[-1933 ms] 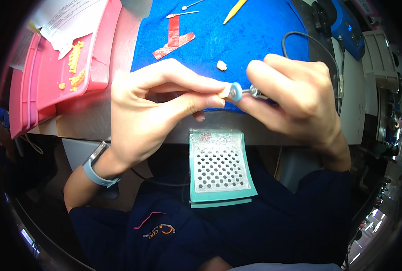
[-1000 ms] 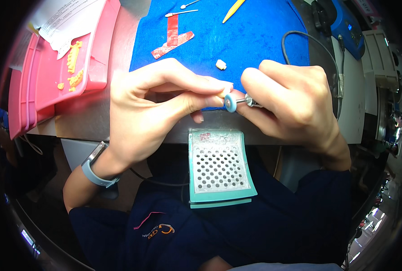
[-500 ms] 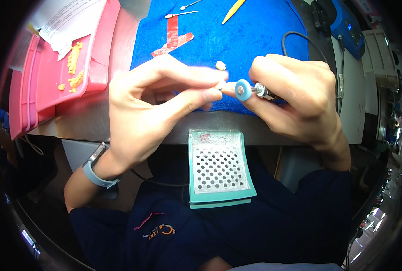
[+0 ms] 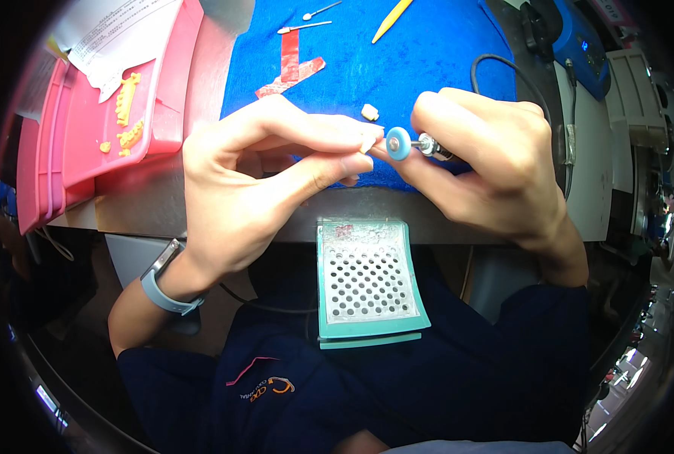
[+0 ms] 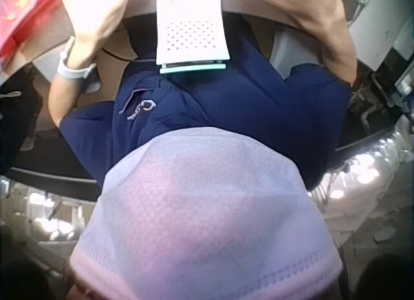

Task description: The person polishes a dental prosthetic using a rotary tool, sorts trays and paperwork on the workstation, and grinds the prosthetic with a rotary bur.

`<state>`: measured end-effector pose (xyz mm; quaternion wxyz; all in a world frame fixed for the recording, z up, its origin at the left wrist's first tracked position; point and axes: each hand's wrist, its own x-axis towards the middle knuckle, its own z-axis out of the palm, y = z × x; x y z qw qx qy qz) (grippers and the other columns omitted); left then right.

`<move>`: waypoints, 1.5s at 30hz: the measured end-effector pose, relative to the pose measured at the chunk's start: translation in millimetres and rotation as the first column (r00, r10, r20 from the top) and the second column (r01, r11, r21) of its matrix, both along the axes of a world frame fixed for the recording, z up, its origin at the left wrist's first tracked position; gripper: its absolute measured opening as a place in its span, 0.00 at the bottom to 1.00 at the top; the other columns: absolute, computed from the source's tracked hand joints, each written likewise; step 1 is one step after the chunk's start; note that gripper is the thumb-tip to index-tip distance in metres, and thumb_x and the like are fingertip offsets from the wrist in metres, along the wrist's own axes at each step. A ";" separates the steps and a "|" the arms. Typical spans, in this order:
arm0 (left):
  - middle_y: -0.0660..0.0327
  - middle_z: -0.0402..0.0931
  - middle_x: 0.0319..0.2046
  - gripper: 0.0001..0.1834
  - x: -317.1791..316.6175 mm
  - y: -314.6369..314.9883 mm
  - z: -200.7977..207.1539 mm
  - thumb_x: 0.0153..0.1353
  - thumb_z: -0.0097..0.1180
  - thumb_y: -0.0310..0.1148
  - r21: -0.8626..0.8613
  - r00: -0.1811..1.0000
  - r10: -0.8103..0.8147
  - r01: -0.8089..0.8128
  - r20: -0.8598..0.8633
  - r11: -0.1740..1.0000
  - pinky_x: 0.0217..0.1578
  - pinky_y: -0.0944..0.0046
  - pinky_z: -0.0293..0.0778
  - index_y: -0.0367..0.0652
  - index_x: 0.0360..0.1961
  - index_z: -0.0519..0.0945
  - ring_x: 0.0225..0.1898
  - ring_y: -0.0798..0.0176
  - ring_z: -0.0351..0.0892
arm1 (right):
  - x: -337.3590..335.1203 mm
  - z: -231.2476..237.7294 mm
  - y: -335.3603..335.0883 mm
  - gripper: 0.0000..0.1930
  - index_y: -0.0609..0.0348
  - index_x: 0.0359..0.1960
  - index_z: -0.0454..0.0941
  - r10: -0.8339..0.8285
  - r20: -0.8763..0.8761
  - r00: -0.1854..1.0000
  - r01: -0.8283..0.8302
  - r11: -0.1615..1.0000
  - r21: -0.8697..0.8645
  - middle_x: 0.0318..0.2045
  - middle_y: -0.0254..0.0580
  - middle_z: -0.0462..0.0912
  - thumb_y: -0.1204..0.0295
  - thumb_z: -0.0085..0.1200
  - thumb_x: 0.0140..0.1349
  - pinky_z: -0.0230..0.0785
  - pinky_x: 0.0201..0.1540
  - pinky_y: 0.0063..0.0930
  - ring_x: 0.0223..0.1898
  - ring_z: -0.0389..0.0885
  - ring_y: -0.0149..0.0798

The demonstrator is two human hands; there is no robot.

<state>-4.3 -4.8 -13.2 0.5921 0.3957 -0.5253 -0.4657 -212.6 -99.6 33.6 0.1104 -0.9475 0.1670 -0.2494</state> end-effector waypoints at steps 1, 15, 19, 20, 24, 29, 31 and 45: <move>0.47 0.85 0.41 0.08 -0.2 0.6 1.3 0.60 0.61 0.12 0.025 1.000 0.005 -0.005 -0.003 1.000 0.31 0.72 0.80 0.34 0.38 0.79 0.36 0.63 0.87 | 0.1 -0.7 -1.0 0.12 0.60 0.24 0.76 -0.008 -0.011 1.000 0.008 1.000 -0.026 0.17 0.37 0.72 0.73 0.72 0.50 0.61 0.17 0.28 0.15 0.72 0.36; 0.48 0.87 0.39 0.06 1.5 2.5 5.4 0.61 0.62 0.16 0.091 1.000 -0.030 0.030 0.001 0.995 0.24 0.76 0.73 0.37 0.35 0.81 0.30 0.65 0.86 | -1.8 -0.7 3.0 0.14 0.59 0.28 0.77 -0.005 -0.083 0.997 -0.002 0.996 -0.087 0.17 0.36 0.69 0.72 0.73 0.46 0.60 0.16 0.30 0.15 0.71 0.37; 0.46 0.87 0.41 0.05 2.6 3.5 5.0 0.62 0.61 0.16 0.122 0.999 -0.043 0.045 -0.024 0.992 0.23 0.76 0.73 0.36 0.34 0.81 0.28 0.66 0.86 | -1.8 -1.7 1.3 0.13 0.59 0.27 0.76 -0.001 -0.066 0.998 -0.004 0.997 -0.083 0.17 0.36 0.68 0.73 0.72 0.45 0.60 0.16 0.31 0.15 0.70 0.37; 0.46 0.87 0.41 0.05 2.6 3.3 5.2 0.62 0.61 0.16 0.121 0.999 -0.044 0.047 -0.024 0.992 0.23 0.76 0.73 0.36 0.34 0.81 0.28 0.66 0.86 | -2.1 -2.5 1.7 0.13 0.59 0.27 0.76 0.003 -0.064 0.998 -0.009 0.997 -0.082 0.17 0.36 0.68 0.73 0.72 0.46 0.60 0.16 0.31 0.15 0.70 0.38; 0.46 0.86 0.41 0.04 2.6 2.6 3.4 0.62 0.61 0.15 0.124 0.998 -0.041 0.047 -0.047 0.991 0.23 0.76 0.74 0.35 0.34 0.82 0.28 0.67 0.85 | -1.6 0.3 4.4 0.13 0.58 0.26 0.76 0.009 -0.077 0.997 -0.015 0.997 -0.078 0.16 0.35 0.67 0.73 0.71 0.46 0.59 0.16 0.31 0.14 0.70 0.38; 0.46 0.87 0.41 0.04 3.2 3.7 4.5 0.62 0.61 0.15 0.128 0.999 -0.035 0.038 -0.027 0.991 0.23 0.76 0.74 0.35 0.34 0.82 0.27 0.67 0.85 | -1.5 -0.3 7.2 0.13 0.58 0.25 0.75 0.011 -0.080 0.997 -0.016 0.998 -0.057 0.16 0.36 0.67 0.73 0.71 0.46 0.60 0.17 0.32 0.14 0.70 0.38; 0.47 0.87 0.40 0.04 3.2 4.0 4.4 0.62 0.61 0.16 0.134 0.999 -0.031 0.035 -0.038 0.990 0.23 0.77 0.74 0.36 0.34 0.81 0.27 0.67 0.85 | -1.0 -1.3 6.1 0.13 0.58 0.25 0.75 0.008 -0.076 0.997 -0.013 0.998 -0.061 0.16 0.36 0.67 0.73 0.71 0.46 0.60 0.17 0.32 0.14 0.70 0.38; 0.47 0.87 0.40 0.05 3.1 2.9 6.4 0.61 0.61 0.16 0.129 0.999 -0.032 0.033 -0.009 0.991 0.22 0.77 0.73 0.36 0.34 0.81 0.27 0.68 0.85 | -1.2 0.8 5.5 0.12 0.59 0.26 0.76 0.043 -0.105 0.994 -0.042 0.999 0.011 0.17 0.37 0.70 0.75 0.70 0.47 0.59 0.18 0.32 0.15 0.71 0.39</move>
